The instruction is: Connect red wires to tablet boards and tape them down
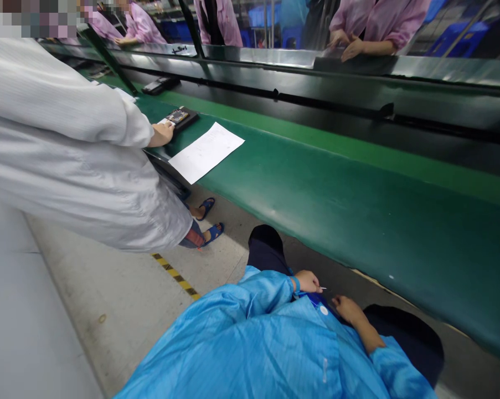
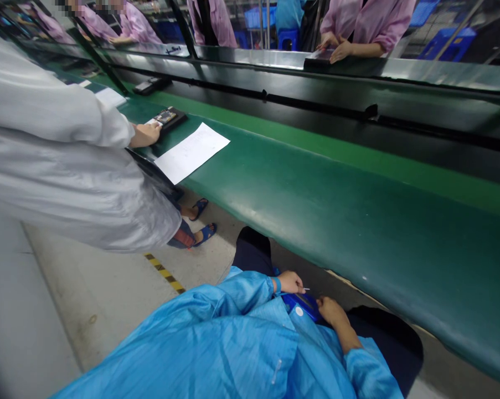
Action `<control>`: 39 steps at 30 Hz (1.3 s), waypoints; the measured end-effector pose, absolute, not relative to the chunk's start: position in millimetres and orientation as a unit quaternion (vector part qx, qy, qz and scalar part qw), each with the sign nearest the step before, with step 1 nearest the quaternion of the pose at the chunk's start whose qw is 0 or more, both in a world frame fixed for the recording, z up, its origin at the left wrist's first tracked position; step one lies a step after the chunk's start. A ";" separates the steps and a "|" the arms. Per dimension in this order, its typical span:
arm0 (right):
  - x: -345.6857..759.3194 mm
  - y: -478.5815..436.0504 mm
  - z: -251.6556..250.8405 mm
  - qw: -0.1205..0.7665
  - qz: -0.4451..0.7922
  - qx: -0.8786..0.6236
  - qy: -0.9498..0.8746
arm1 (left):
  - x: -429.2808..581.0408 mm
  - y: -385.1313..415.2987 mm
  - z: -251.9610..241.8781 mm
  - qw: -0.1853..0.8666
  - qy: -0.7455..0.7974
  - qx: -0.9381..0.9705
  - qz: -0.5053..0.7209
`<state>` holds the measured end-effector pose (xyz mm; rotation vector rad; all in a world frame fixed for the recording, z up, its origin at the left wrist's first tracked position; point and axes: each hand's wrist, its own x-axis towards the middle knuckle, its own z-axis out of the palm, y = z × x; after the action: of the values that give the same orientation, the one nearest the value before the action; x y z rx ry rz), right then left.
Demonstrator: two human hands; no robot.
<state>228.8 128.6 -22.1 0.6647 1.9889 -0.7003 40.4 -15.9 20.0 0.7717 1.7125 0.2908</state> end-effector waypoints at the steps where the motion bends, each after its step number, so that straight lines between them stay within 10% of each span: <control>1: 229.2 128.8 -22.5 0.449 -0.284 0.269 0.804 | 40.5 -15.8 19.6 0.581 0.733 0.330 0.125; 39: 230.2 129.2 -27.6 0.440 -0.283 0.257 0.812 | 41.0 -16.4 18.4 0.572 0.743 0.319 0.139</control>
<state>230.2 129.2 -27.6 0.6384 2.0180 -0.7035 41.0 -16.4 18.4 0.7488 1.7429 0.3264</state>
